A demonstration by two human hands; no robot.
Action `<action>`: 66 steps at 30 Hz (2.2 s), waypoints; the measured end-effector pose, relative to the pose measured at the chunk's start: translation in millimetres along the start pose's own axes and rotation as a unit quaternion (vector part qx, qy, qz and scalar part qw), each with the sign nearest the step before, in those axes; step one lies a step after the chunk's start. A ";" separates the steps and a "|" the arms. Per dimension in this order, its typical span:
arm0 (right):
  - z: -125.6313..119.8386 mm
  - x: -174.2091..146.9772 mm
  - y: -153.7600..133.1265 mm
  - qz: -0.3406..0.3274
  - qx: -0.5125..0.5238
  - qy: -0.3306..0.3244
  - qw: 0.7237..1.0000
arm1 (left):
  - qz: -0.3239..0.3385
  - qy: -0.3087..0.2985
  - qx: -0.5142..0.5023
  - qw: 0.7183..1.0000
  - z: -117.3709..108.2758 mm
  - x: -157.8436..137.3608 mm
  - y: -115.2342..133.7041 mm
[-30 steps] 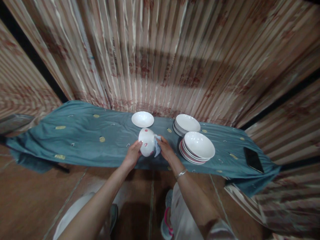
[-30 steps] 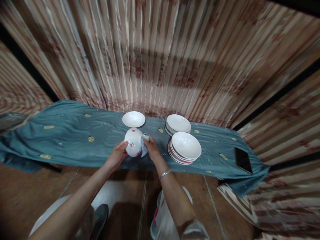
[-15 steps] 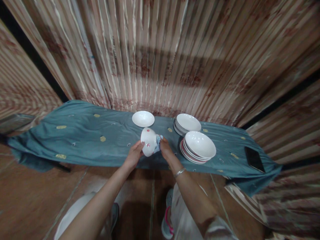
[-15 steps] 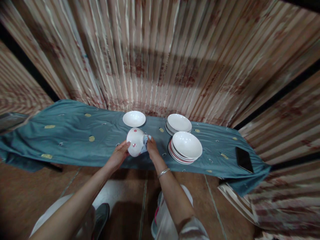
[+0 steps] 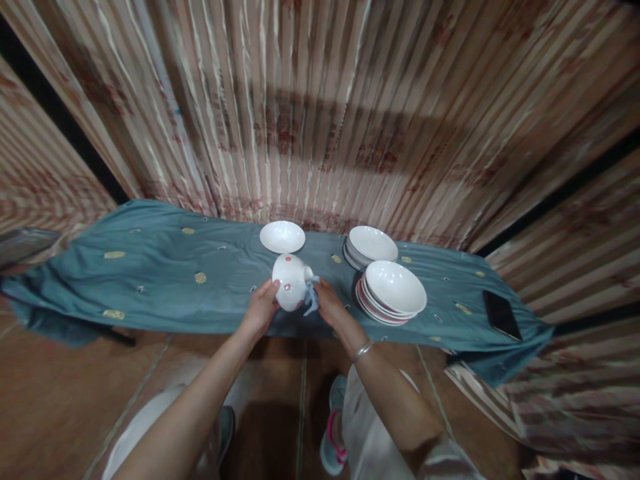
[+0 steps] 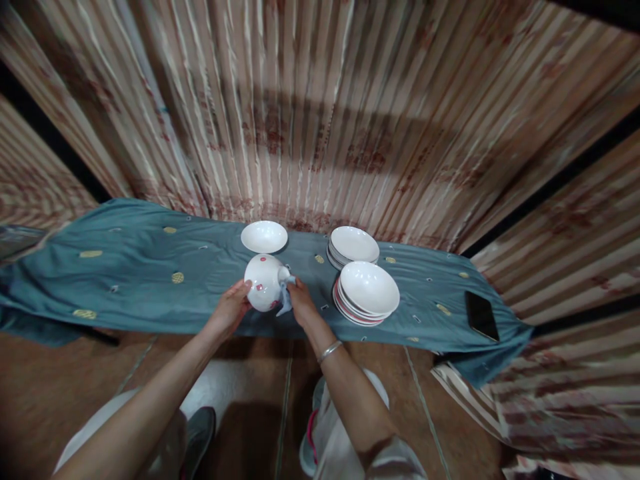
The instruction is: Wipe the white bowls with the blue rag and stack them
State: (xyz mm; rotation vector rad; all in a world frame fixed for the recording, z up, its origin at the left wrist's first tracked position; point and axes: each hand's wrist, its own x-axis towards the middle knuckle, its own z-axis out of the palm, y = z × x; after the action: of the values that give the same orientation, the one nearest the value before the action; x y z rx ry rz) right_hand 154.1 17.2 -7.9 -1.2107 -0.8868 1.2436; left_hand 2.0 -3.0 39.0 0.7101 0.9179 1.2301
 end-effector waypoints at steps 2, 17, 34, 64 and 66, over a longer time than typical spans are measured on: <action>-1.2 -3.0 -3.2 0.014 -0.007 -0.005 1.000 | -0.003 -0.003 0.000 1.000 0.5 0.1 0.2; 15.0 -46.8 -42.7 -0.358 -0.462 -0.066 0.809 | 0.015 -0.046 0.035 0.998 2.4 1.7 -2.2; 10.1 3.4 -33.8 -0.225 -0.336 0.052 0.913 | 0.013 -0.093 0.101 0.990 -0.3 -2.5 -10.5; 20.7 22.5 16.7 0.038 0.093 0.092 0.991 | -0.007 -0.029 -0.021 0.999 -4.7 -4.1 -5.7; 23.2 19.6 18.7 0.029 0.082 0.094 0.992 | -0.011 -0.016 -0.041 0.999 -4.8 -3.6 -5.4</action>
State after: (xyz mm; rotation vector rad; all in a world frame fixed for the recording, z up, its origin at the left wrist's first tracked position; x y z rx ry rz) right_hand 131.0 39.0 -24.1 -1.2057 -0.6047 1.2012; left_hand 0.0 -7.8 32.8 0.6508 0.8423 1.2273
